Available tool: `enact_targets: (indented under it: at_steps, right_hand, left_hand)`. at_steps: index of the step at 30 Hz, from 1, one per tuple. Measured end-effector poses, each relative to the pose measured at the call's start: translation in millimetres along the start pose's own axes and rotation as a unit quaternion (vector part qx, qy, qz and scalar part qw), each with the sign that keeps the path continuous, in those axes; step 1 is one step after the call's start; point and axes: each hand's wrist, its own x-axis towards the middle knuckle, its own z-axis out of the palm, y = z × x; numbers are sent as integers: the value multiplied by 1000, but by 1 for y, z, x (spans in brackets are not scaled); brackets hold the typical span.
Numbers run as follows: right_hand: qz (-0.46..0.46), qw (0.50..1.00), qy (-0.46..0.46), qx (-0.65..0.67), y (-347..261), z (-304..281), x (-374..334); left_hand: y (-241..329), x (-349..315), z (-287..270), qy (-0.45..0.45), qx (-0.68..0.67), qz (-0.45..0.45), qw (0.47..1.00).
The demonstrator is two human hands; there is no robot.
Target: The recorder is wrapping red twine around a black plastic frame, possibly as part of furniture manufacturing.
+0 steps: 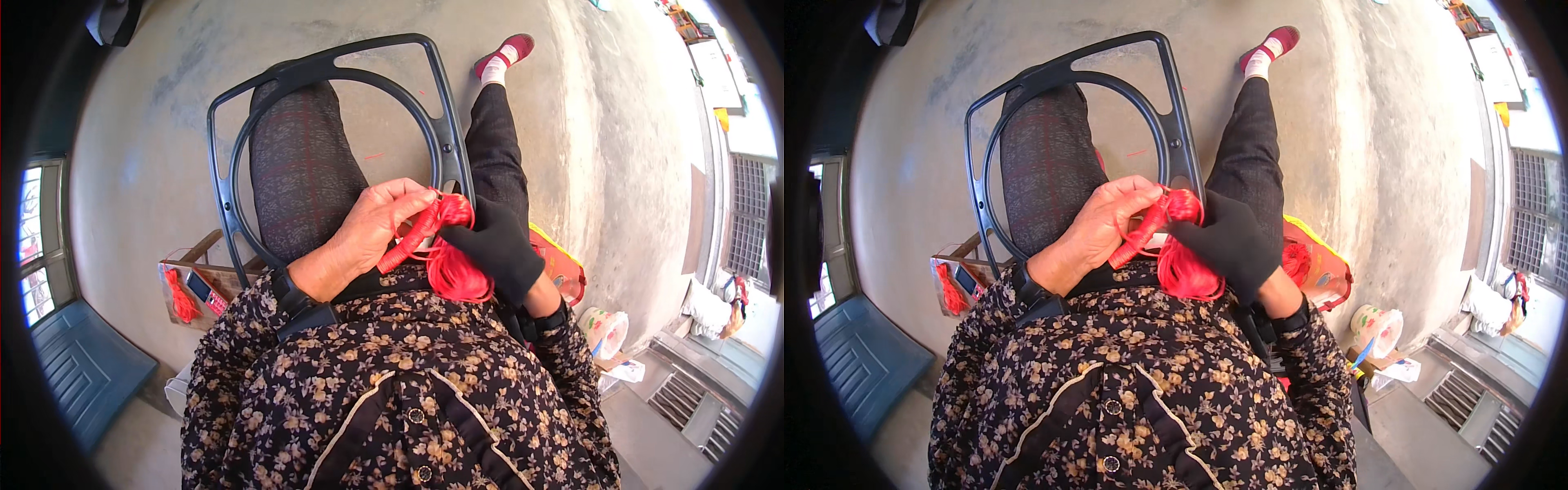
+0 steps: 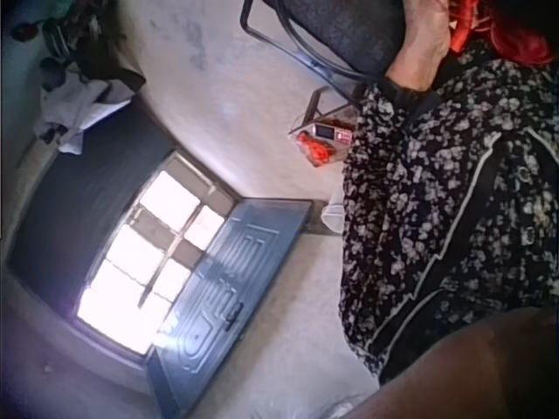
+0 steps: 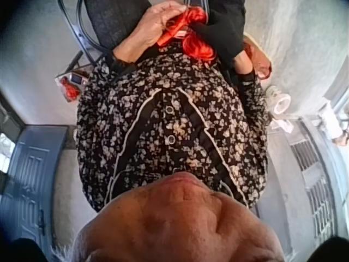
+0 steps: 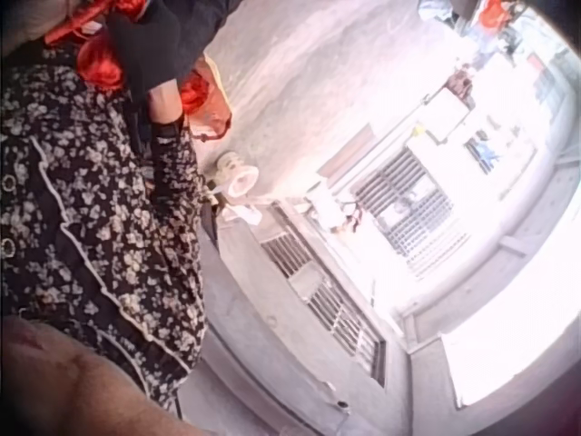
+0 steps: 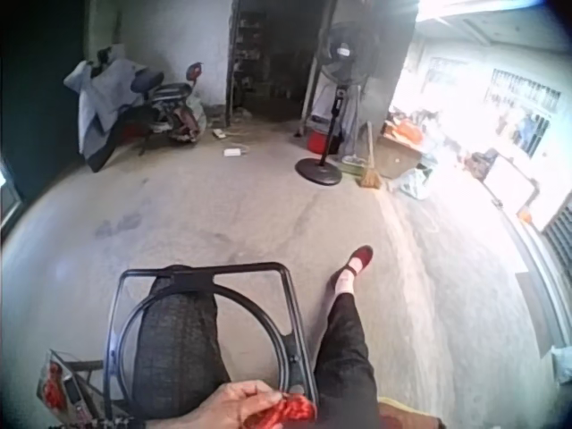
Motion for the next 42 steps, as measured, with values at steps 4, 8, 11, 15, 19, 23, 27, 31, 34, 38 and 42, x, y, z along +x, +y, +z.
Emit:
enact_targets:
  at_steps: [4,8,11,15,19,23,27,31,34,38,42]
  right_hand:
    - [65,963,48,-258,-11,6,5]
    - [37,953,-95,285,31,-12,8]
    - [90,897,148,407,48,-35,9]
    - [-67,868,175,459,69,-97,-3]
    - [-67,848,284,443,75,-118,-10]
    - [-46,863,256,432,115,-153,-30]
    - [-22,880,219,421,151,-177,-44]
    - [-6,892,190,411,169,-194,-49]
    - [17,867,309,391,161,-189,-42]
    - [-17,872,303,383,166,-205,-43]
    - [-81,916,374,123,125,-188,-23]
  left_hand:
    - [3,0,-1,-27,11,19,999]
    - [1,1,-1,-5,4,12,1000]
    - [-2,2,-4,3,12,19,1000]
    - [4,1,2,-8,1,-16,1000]
    - [4,1,0,-12,14,-16,1000]
    - [2,4,-2,-20,-9,-16,1000]
    - [5,5,4,-21,-9,-18,1000]
    - [11,4,11,-35,-19,-9,999]
    - [11,3,8,-22,8,-11,1000]
    - [8,-1,5,-23,25,-21,999]
    - [6,3,9,-17,16,-8,1000]
